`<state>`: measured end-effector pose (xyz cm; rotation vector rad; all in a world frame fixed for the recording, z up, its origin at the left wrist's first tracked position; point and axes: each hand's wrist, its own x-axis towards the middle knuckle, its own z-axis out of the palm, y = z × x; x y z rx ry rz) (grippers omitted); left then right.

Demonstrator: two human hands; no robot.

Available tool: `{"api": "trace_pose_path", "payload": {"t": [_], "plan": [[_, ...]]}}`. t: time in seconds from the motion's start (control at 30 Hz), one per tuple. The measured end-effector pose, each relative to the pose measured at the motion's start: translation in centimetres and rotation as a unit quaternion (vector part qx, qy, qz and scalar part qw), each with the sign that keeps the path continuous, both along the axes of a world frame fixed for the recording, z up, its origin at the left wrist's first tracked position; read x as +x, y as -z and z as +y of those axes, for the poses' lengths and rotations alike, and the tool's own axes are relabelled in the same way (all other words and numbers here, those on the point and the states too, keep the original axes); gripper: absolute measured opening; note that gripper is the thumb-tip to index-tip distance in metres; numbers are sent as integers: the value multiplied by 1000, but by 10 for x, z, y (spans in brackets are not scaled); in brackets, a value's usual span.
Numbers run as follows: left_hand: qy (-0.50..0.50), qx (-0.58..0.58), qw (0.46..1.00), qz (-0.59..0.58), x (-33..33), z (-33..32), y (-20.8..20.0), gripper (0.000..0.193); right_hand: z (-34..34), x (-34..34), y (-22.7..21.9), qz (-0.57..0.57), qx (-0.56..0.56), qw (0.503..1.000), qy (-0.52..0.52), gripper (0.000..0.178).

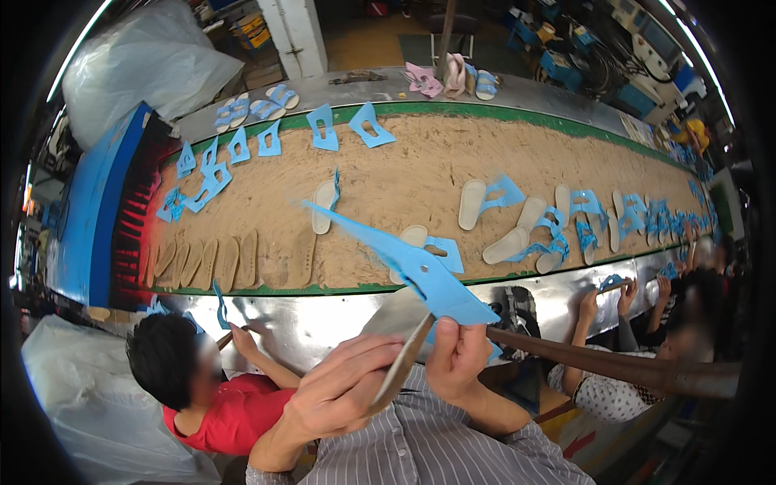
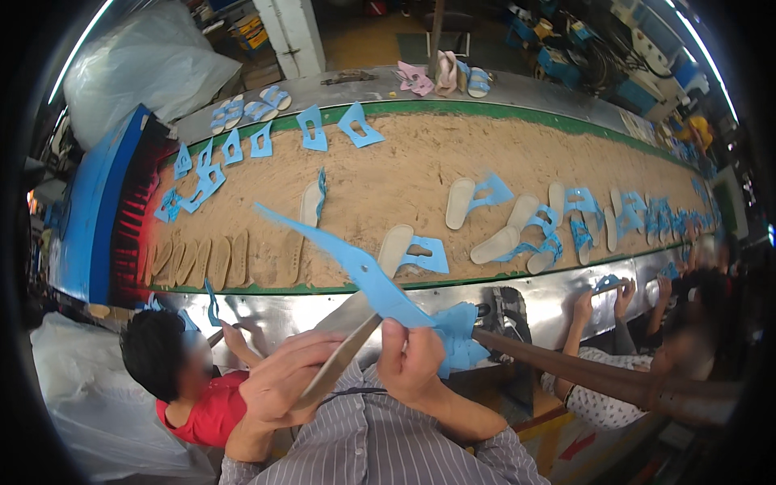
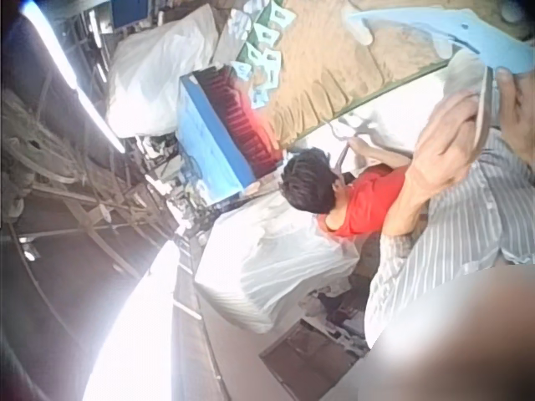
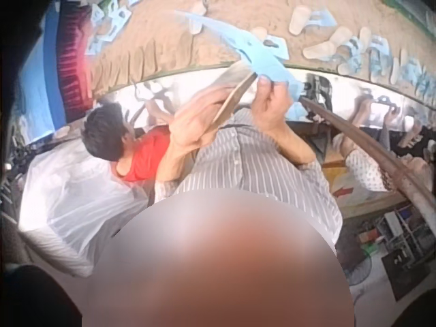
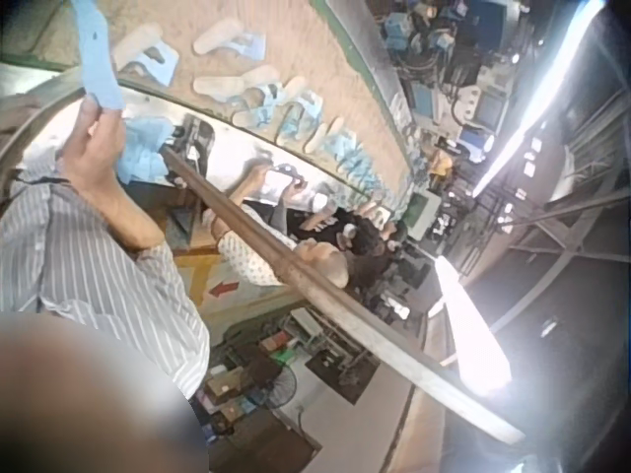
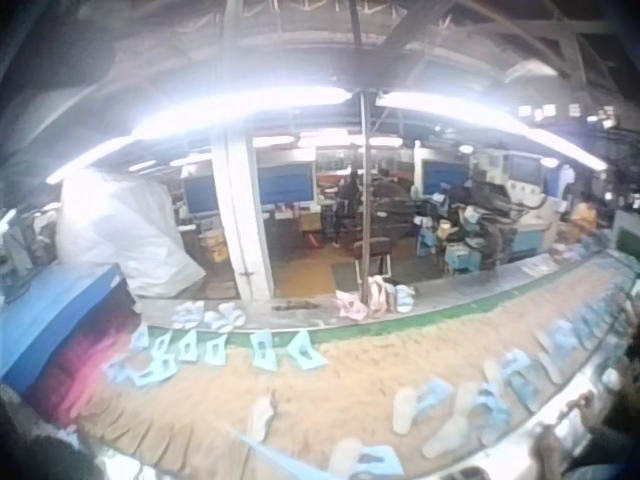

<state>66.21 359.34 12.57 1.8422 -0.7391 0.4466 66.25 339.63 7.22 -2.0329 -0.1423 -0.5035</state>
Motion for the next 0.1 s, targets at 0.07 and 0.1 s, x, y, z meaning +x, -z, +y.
{"api": "trace_pose_path", "payload": {"t": [0.07, 0.1], "plan": [[-8, 3, 1000, 9, 2, -4, -1, 19, -8, 0, 0, 55, 39, 997, -26, 41], [-14, 1, 1000, 6, 2, -3, -4, 19, -14, 4, 0, 81, 79, 993, -35, 53]]}}
